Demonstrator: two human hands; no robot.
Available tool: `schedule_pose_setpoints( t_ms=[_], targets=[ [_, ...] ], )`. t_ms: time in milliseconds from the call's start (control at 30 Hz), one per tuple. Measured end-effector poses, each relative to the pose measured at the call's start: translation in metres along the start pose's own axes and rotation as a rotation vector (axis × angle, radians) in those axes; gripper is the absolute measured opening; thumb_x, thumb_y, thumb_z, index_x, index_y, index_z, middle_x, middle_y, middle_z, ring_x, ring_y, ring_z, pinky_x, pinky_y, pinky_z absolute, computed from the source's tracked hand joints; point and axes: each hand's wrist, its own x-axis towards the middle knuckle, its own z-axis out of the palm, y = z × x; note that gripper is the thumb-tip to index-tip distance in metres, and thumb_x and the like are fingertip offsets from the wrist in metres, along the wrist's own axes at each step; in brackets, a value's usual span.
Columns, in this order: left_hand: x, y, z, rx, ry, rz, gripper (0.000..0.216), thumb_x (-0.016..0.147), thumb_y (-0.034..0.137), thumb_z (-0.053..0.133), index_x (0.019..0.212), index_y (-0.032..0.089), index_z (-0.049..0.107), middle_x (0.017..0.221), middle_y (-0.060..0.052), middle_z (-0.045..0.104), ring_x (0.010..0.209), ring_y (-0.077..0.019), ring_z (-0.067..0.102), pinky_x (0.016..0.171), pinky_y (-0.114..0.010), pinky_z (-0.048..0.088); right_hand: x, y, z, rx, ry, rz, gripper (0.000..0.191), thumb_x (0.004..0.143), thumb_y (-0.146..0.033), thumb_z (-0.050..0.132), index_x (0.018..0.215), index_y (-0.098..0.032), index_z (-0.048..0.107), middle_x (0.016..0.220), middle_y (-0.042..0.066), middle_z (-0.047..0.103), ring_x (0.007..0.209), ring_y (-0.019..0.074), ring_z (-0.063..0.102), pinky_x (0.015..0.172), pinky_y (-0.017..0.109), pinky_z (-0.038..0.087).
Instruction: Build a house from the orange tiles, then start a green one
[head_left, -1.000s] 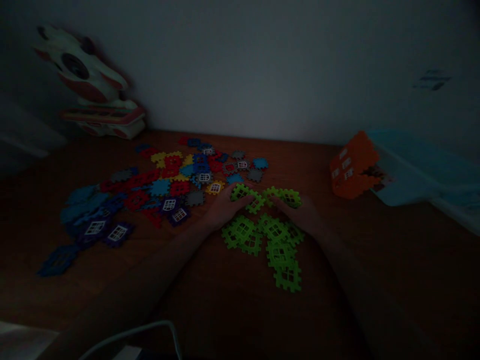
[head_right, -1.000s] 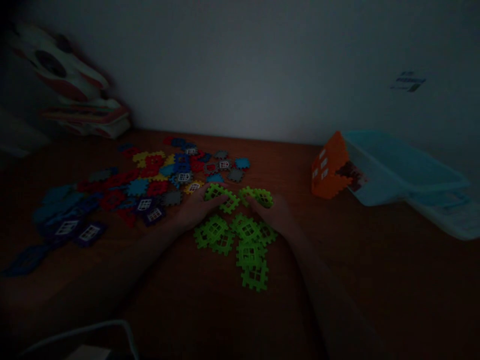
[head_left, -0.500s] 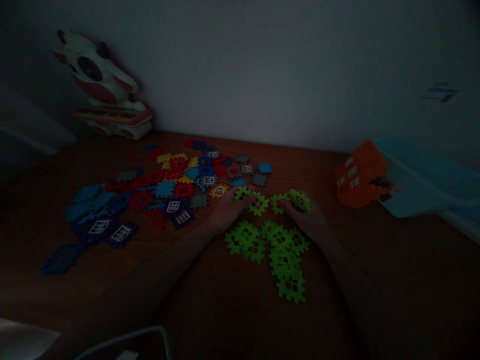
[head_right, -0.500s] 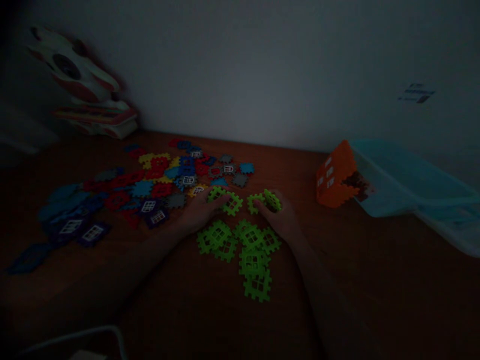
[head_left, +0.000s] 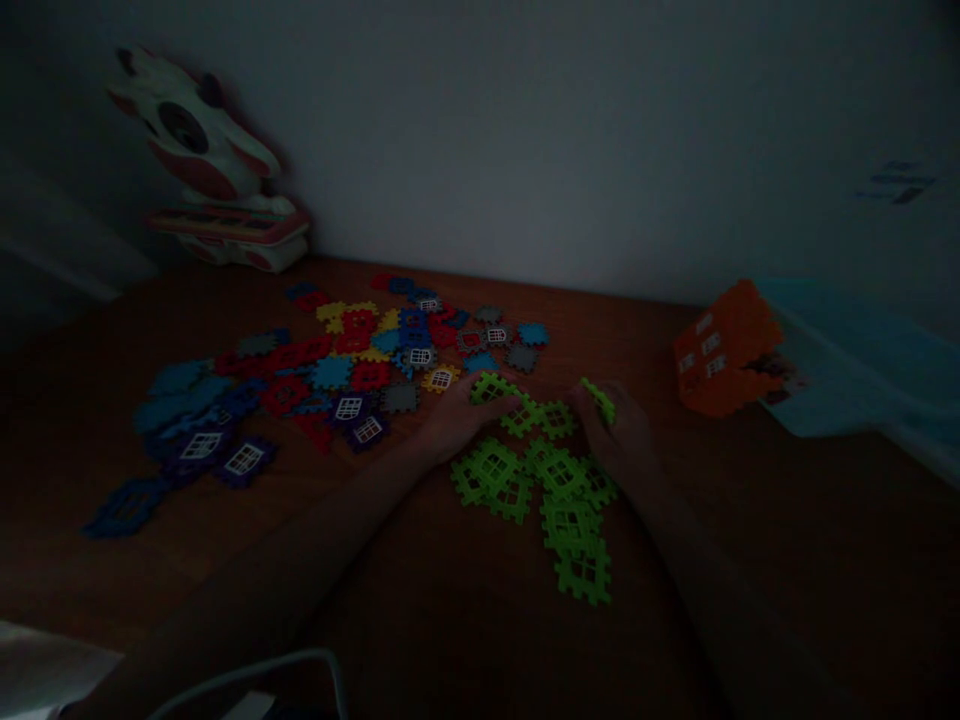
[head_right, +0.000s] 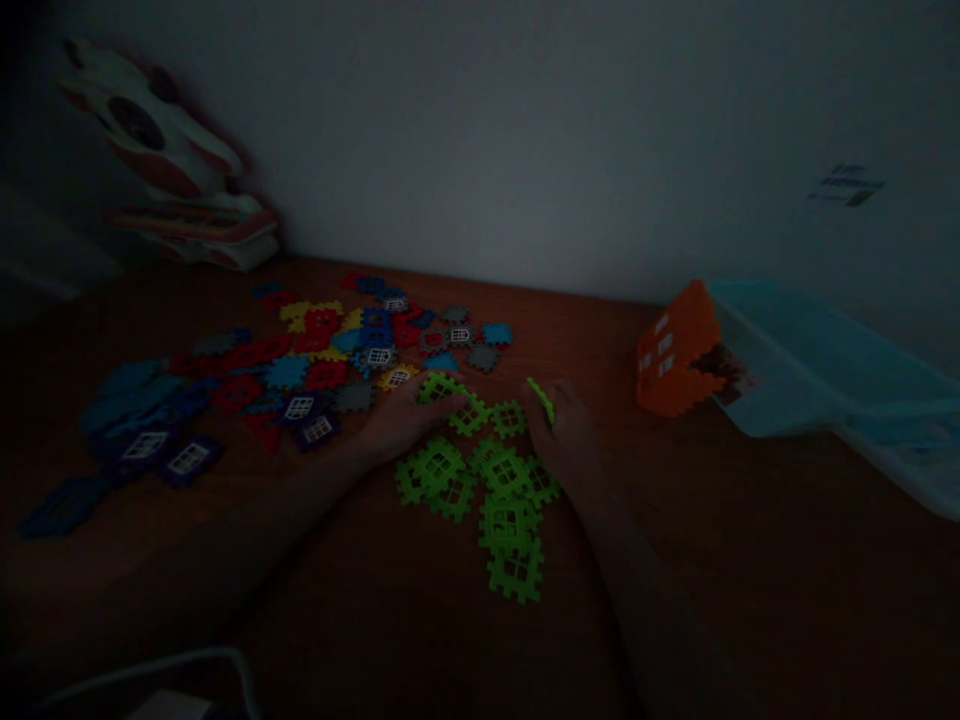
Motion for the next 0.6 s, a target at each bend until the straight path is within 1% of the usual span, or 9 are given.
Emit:
schedule_pose_setpoints(
  t_ms=[67,133,233,300,367,433,533,600],
  targets=[
    [-0.001,0.003,0.001,0.047,0.0,0.033,0.035,0.077,0.041,0.08,0.102,0.021,0.068,0.094,-0.003,0.074,0.082,-0.0176,0.069,0.076,-0.03,0.055,-0.004,-0.011,0.0,0.124,-0.038,-0.005,0.034,0.096,-0.053,0.051,0.097,-0.025,0.07,0.098,0.008,0.072,0.091,0.0255,0.067,0.084,0.04,0.054],
    [-0.003,0.006,0.002,0.087,-0.004,0.064,0.031,0.077,0.04,0.079,0.1,0.021,0.069,0.095,-0.002,0.074,0.084,-0.0182,0.069,0.077,-0.03,0.054,-0.008,-0.019,0.001,0.226,-0.147,-0.036,0.035,0.097,-0.053,0.051,0.103,-0.025,0.072,0.109,0.008,0.072,0.1,0.0248,0.068,0.088,0.039,0.054],
    [-0.005,0.009,0.003,0.111,-0.008,0.081,0.026,0.078,0.037,0.078,0.097,0.022,0.07,0.093,-0.001,0.074,0.084,-0.0183,0.068,0.076,-0.03,0.055,-0.011,-0.023,0.004,0.269,-0.284,-0.077,0.037,0.096,-0.056,0.052,0.1,-0.028,0.077,0.112,0.006,0.073,0.107,0.0252,0.067,0.095,0.041,0.053],
    [-0.004,0.008,0.003,0.107,-0.016,0.083,0.026,0.077,0.037,0.078,0.097,0.022,0.07,0.092,-0.001,0.074,0.084,-0.0185,0.068,0.076,-0.03,0.055,-0.011,-0.022,0.005,0.291,-0.336,-0.028,0.038,0.094,-0.057,0.053,0.098,-0.029,0.079,0.108,0.004,0.076,0.102,0.0257,0.069,0.091,0.042,0.055],
    [-0.002,0.005,0.004,0.062,-0.025,0.086,0.027,0.079,0.039,0.077,0.098,0.021,0.07,0.095,-0.002,0.073,0.086,-0.0187,0.069,0.078,-0.031,0.055,-0.01,-0.02,0.004,0.332,-0.357,0.069,0.039,0.093,-0.059,0.054,0.099,-0.029,0.079,0.102,0.004,0.077,0.095,0.0259,0.071,0.084,0.041,0.058],
    [0.001,0.0,0.005,-0.054,-0.021,0.066,0.027,0.081,0.039,0.074,0.101,0.021,0.067,0.098,-0.003,0.073,0.089,-0.0189,0.069,0.082,-0.033,0.055,-0.009,-0.018,0.003,0.384,-0.315,0.168,0.041,0.092,-0.061,0.056,0.1,-0.028,0.08,0.099,0.004,0.078,0.091,0.0259,0.073,0.08,0.04,0.059],
    [0.004,-0.004,0.007,-0.274,0.002,0.003,0.024,0.081,0.031,0.073,0.099,0.021,0.061,0.102,-0.004,0.073,0.091,-0.019,0.071,0.087,-0.037,0.057,-0.005,-0.015,0.002,0.443,-0.152,0.293,0.044,0.087,-0.064,0.061,0.099,-0.025,0.079,0.097,0.006,0.079,0.091,0.0264,0.073,0.08,0.04,0.059],
    [0.005,-0.004,0.008,-0.335,0.005,-0.032,0.024,0.08,0.028,0.074,0.095,0.021,0.056,0.101,-0.004,0.073,0.089,-0.0188,0.071,0.089,-0.039,0.057,-0.003,-0.013,0.003,0.454,-0.041,0.355,0.046,0.082,-0.064,0.066,0.099,-0.023,0.079,0.092,0.007,0.078,0.088,0.0267,0.073,0.079,0.041,0.059]
  ],
)
